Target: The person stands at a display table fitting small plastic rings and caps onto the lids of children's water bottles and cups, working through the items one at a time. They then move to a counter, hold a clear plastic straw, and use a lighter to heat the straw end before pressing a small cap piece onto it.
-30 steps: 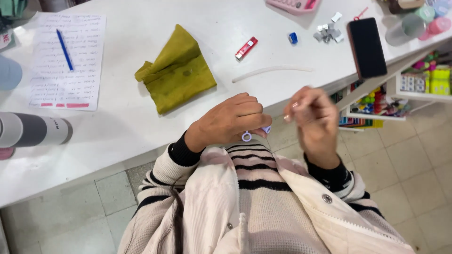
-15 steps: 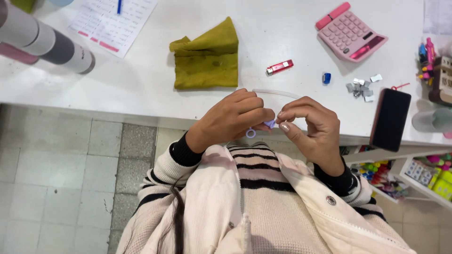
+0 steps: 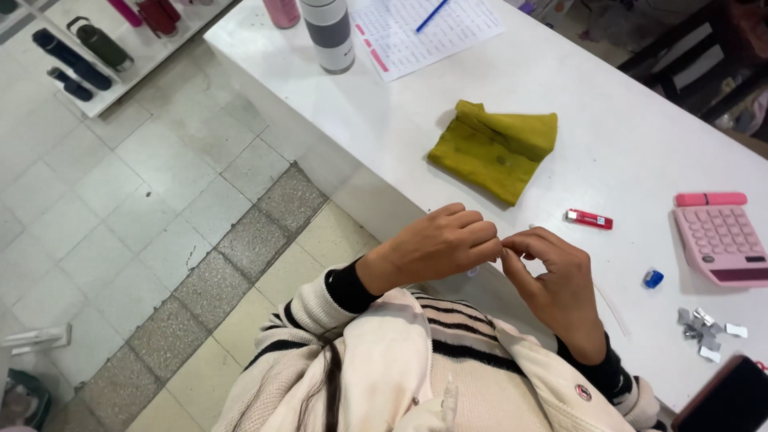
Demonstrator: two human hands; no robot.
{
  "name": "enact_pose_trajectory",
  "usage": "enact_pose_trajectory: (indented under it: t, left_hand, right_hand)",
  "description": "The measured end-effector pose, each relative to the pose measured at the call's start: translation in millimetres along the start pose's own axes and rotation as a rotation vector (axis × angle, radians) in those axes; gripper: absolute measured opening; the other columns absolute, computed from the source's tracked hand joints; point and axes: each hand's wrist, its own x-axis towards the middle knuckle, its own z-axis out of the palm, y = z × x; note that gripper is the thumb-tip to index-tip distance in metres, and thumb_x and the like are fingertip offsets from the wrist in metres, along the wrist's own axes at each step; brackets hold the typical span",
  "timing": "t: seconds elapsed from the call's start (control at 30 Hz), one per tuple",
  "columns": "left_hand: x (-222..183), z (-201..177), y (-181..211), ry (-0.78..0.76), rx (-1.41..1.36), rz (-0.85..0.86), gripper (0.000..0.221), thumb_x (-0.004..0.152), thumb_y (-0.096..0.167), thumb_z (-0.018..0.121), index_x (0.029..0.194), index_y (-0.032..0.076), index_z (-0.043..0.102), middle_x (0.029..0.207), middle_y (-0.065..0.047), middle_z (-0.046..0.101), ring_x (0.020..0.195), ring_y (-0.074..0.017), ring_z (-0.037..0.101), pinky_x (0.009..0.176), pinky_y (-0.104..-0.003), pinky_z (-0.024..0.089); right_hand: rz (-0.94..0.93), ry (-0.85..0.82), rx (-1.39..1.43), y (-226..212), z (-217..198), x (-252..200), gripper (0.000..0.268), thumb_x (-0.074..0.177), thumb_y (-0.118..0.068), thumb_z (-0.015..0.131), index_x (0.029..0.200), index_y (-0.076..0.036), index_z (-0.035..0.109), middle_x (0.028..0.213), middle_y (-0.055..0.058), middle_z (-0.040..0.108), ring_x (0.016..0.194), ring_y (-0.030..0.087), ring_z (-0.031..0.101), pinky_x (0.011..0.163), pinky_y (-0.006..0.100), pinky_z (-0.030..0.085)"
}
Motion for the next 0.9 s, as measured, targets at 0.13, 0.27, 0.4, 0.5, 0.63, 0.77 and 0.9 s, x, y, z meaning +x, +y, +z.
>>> enact_pose_trajectory:
  t: [0.13, 0.27, 0.4, 0.5, 0.63, 0.77, 0.9]
  left_hand:
    - [-10, -6, 3, 0.005, 0.039, -0.046, 0.010, 0.092, 0.011, 0.066, 0.095, 0.010, 0.057, 0.092, -0.001, 0.055, 0.086, -0.0169, 0.059, 0.080, -0.034, 0.048]
    - [-18, -2, 5, -0.011, 0.037, -0.077, 0.010, 0.091, 0.011, 0.066, 0.095, 0.011, 0.057, 0.092, -0.001, 0.055, 0.087, -0.0166, 0.059, 0.081, -0.033, 0.049]
    - [-21, 4, 4, -0.042, 0.020, -0.092, 0.009, 0.092, 0.013, 0.067, 0.096, 0.012, 0.058, 0.091, -0.001, 0.056, 0.086, -0.0160, 0.059, 0.080, -0.033, 0.049]
    - [-21, 5, 2, -0.051, 0.014, -0.090, 0.009, 0.092, 0.013, 0.067, 0.096, 0.012, 0.059, 0.090, 0.000, 0.056, 0.085, -0.0160, 0.059, 0.079, -0.033, 0.049]
    - [-18, 4, 0, -0.046, 0.011, -0.081, 0.010, 0.091, 0.013, 0.067, 0.096, 0.011, 0.059, 0.091, -0.001, 0.057, 0.086, -0.0167, 0.059, 0.080, -0.033, 0.049]
    - [-16, 11, -2, -0.015, 0.010, -0.078, 0.010, 0.092, 0.013, 0.067, 0.097, 0.010, 0.058, 0.092, -0.001, 0.056, 0.087, -0.0170, 0.059, 0.082, -0.033, 0.050]
    - [-13, 12, -4, -0.020, -0.020, -0.081, 0.010, 0.095, 0.013, 0.067, 0.096, 0.010, 0.058, 0.090, -0.002, 0.056, 0.085, -0.0170, 0.059, 0.081, -0.034, 0.050]
  right_hand:
    - [-0.050, 0.026, 0.070, 9, 17, 1, 0.010, 0.083, -0.001, 0.070, 0.092, 0.000, 0.074, 0.083, 0.009, 0.074, 0.070, 0.013, 0.070, 0.062, 0.026, 0.054]
    - [-0.092, 0.030, 0.074, 13, 26, 2, 0.011, 0.081, 0.001, 0.069, 0.091, 0.001, 0.074, 0.083, 0.009, 0.073, 0.069, 0.014, 0.068, 0.064, 0.027, 0.053]
    - [-0.085, 0.045, 0.043, 11, 30, 1, 0.011, 0.079, 0.001, 0.070, 0.090, 0.001, 0.073, 0.081, 0.009, 0.073, 0.069, 0.015, 0.067, 0.065, 0.028, 0.053]
    - [-0.086, 0.053, 0.036, 12, 31, 2, 0.011, 0.079, 0.001, 0.071, 0.089, 0.000, 0.074, 0.080, 0.009, 0.073, 0.069, 0.015, 0.067, 0.065, 0.028, 0.054]
    - [-0.069, 0.094, 0.033, 15, 32, 2, 0.012, 0.080, 0.000, 0.072, 0.091, -0.001, 0.077, 0.081, 0.008, 0.075, 0.069, 0.015, 0.070, 0.064, 0.027, 0.056]
    - [-0.089, 0.177, -0.052, 13, 32, 0, 0.012, 0.081, -0.001, 0.074, 0.092, -0.001, 0.078, 0.085, 0.009, 0.076, 0.071, 0.015, 0.073, 0.065, 0.027, 0.058]
    - [-0.135, 0.206, -0.087, 16, 29, 2, 0.009, 0.084, -0.002, 0.075, 0.093, -0.002, 0.078, 0.088, 0.009, 0.077, 0.072, 0.015, 0.073, 0.063, 0.026, 0.057]
